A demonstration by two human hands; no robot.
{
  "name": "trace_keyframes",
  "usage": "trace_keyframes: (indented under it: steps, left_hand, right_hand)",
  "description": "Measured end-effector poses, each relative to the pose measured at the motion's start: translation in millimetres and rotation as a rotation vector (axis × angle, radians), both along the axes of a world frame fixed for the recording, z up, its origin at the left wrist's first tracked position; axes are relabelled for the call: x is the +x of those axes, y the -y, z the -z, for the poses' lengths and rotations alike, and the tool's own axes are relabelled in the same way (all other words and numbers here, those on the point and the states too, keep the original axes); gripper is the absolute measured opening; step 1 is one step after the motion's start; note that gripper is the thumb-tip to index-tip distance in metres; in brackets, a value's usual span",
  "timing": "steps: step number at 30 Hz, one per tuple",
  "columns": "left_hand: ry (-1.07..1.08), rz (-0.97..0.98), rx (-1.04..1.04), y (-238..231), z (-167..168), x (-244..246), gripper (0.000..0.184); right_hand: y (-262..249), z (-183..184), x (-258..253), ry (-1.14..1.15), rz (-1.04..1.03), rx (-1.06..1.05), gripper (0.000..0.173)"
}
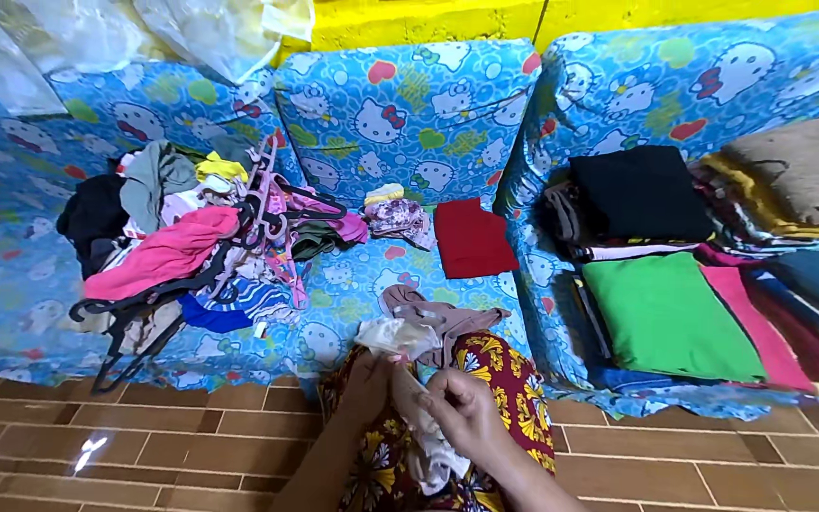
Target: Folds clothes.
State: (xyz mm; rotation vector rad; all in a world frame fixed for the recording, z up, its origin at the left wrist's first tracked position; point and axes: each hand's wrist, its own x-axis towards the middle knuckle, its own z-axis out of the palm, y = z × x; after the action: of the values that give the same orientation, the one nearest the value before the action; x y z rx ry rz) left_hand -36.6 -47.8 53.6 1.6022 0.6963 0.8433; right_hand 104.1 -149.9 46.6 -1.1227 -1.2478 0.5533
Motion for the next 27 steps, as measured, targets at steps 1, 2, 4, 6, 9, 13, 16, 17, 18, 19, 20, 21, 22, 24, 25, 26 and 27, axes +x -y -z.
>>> trace_keyframes:
  steps: [1,2,4,6,9,13,16,17,18,19,20,21,22,24,25,26,27]
  left_hand:
    - [0.029,-0.017,-0.031,-3,-1,0,0.022]
    - [0.033,-0.012,-0.032,-3,-4,1,0.022]
    - [-0.014,0.025,0.006,-5,-11,2,0.021]
    - [-0.106,0.084,0.100,-9,-11,3,0.022]
    - [-0.279,0.218,0.287,-7,-13,9,0.032]
    - [-0.343,0.211,0.201,5,-18,10,0.032]
    - [-0.335,0.159,0.236,14,-11,3,0.032]
    - [-0.327,0.132,0.294,17,-7,3,0.033]
    - [-0.317,0.111,0.364,19,-4,2,0.033]
    - [-0.303,0.102,0.432,20,-3,2,0.033]
    - [-0.287,0.105,0.495,21,-3,2,0.033]
    - [-0.279,0.116,0.542,21,-5,1,0.031]
    - [-0.273,0.125,0.576,22,-8,1,0.031]
    - [-0.257,0.124,0.614,24,-9,4,0.028]
    - [-0.249,0.127,0.613,24,-6,5,0.028]
    - [-0.250,0.132,0.603,23,-2,6,0.028]
    - [-0.254,0.139,0.585,21,2,6,0.028]
  right_hand:
    - [3,-3,1,0.056,-0.015,0.032,0.018]
    - [6,-4,4,0.071,-0.033,0.030,0.019]
    - [9,-6,12,0.008,-0.067,-0.095,0.019]
    - [7,-7,20,-0.127,-0.104,-0.332,0.023]
    - [-1,-4,18,-0.382,-0.173,-0.484,0.029]
    - [-3,-7,11,-0.317,-0.012,-0.441,0.016]
    - [1,3,9,-0.048,0.072,-0.346,0.025]
    - [3,7,7,0.063,0.100,-0.294,0.030]
    - [4,10,5,0.157,0.119,-0.248,0.034]
    - [5,11,3,0.222,0.135,-0.206,0.037]
    - [5,11,2,0.262,0.145,-0.176,0.038]
    - [6,10,1,0.288,0.155,-0.154,0.038]
    - [7,8,0,0.301,0.162,-0.141,0.038]
    - [8,7,-2,0.313,0.193,-0.108,0.038]
    - [8,9,-3,0.320,0.213,-0.097,0.038]
    - [8,12,-4,0.321,0.225,-0.094,0.038]
    - [7,16,-3,0.311,0.219,-0.097,0.038]
